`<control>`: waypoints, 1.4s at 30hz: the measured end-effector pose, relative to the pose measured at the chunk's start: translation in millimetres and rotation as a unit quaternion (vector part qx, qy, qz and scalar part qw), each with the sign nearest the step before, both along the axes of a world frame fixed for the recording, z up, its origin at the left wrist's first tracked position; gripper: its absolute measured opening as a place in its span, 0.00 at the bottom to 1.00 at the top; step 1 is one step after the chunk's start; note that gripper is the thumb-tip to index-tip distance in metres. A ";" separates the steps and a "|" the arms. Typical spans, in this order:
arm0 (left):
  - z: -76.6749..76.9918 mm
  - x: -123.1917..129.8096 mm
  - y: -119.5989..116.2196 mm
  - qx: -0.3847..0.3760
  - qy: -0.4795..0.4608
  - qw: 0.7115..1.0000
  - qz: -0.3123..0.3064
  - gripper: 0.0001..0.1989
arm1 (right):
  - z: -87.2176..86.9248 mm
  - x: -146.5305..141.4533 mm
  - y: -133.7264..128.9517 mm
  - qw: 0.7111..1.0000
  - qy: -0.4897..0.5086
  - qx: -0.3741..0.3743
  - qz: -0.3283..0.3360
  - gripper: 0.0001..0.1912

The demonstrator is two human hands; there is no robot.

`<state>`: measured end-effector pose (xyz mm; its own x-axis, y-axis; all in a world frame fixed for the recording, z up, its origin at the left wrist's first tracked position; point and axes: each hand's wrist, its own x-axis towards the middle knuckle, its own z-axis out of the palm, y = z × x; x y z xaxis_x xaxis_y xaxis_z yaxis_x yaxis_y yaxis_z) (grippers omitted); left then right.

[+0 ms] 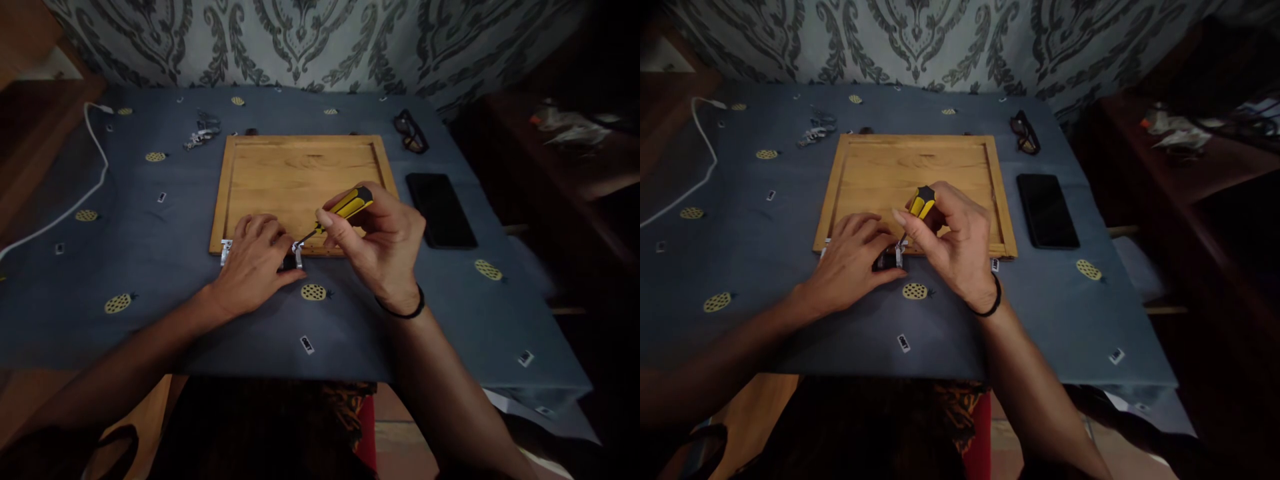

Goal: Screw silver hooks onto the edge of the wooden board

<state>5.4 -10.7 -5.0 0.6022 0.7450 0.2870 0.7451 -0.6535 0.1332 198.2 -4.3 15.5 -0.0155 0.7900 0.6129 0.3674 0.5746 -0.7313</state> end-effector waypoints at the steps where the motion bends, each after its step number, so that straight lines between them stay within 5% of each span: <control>1: -0.1 -0.1 0.1 0.000 -0.001 1.000 0.000 0.23 | 0.4 0.2 0.1 1.000 0.002 -0.003 0.002 0.14; 25: 1.0 0.7 0.1 -0.018 -0.009 1.000 0.004 0.19 | 2.6 -0.3 -2.7 1.000 -0.004 0.004 0.016 0.10; 34: 1.3 0.1 -0.9 -0.017 -0.005 1.000 0.004 0.21 | 4.3 -1.7 -7.2 0.996 0.066 0.029 -0.053 0.07; 42: 2.8 1.1 -1.3 -0.018 0.010 1.000 0.000 0.24 | 5.3 -2.7 -6.1 0.998 0.032 0.016 -0.046 0.10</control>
<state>6.5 -12.0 -2.1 0.6078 0.7541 0.2489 0.7472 -0.6492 0.1421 195.5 -10.4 20.8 0.0952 0.7659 0.6358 0.3730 0.5648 -0.7362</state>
